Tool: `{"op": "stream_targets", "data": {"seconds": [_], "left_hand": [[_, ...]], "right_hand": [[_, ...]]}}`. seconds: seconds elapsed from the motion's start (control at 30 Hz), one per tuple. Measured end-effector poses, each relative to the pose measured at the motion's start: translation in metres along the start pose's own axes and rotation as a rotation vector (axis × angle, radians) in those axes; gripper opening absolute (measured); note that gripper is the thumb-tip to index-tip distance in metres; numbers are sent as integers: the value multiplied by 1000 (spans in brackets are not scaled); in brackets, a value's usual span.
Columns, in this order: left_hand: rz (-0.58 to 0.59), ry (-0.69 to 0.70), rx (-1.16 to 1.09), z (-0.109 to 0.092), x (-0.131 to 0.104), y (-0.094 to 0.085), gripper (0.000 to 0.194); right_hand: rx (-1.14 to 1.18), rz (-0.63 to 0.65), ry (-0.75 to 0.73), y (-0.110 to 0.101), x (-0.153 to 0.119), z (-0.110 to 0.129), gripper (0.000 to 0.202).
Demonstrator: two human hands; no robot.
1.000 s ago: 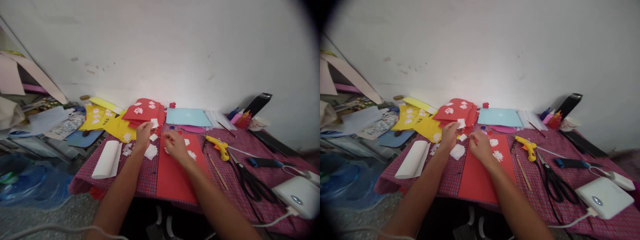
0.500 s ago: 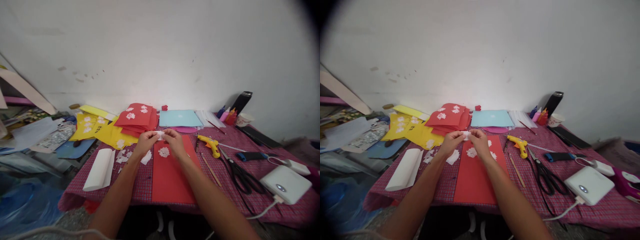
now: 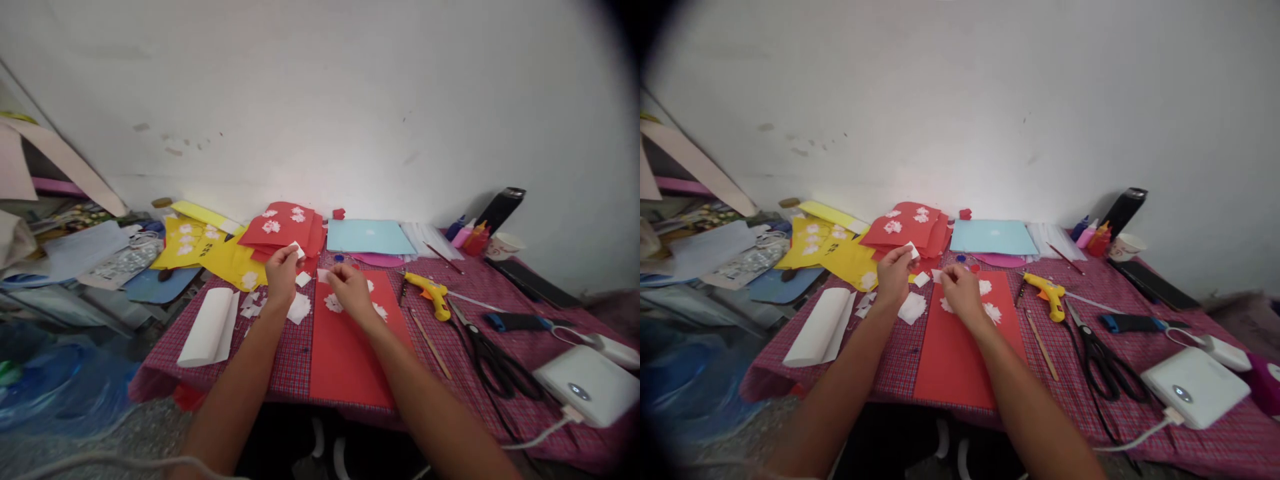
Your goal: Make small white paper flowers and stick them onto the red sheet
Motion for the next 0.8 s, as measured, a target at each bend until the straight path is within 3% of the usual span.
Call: {"op": "stream_targets", "data": {"seconds": [0.13, 0.27, 0.33, 0.4, 0.47, 0.6, 0.7, 0.8], "left_hand": [[-118, 140, -44, -16, 3, -14, 20], [-136, 160, -32, -19, 4, -17, 20], [-126, 145, -23, -18, 4, -16, 20], [-105, 126, -16, -16, 4, -14, 21], [-68, 97, -5, -13, 3, -10, 22], [85, -16, 80, 1, -5, 8, 24], [285, -75, 184, 14, -18, 30, 29], [421, -87, 243, 20, -30, 44, 28]], "right_hand": [[-220, 18, -309, 25, -22, 35, 15], [-350, 257, -617, 66, -50, 59, 19], [-358, 351, -682, 72, -55, 62, 25], [-310, 302, -635, 58, -47, 60, 35], [-250, 160, -509, 32, -31, 53, 38], [-95, -56, -214, -7, -7, 25, 22], [174, -62, -3, -10, 1, 0, 13], [390, 10, 182, 2, 3, -17, 20]]}}
Point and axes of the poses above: each hand's wrist, its own x-axis towards the middle knuckle, its own y-axis out of the palm, z = x × y, the point moved 10 cm from there along x, towards the middle knuckle, and after that the axes turned 6 degrees about -x, right-handed, at the moved point
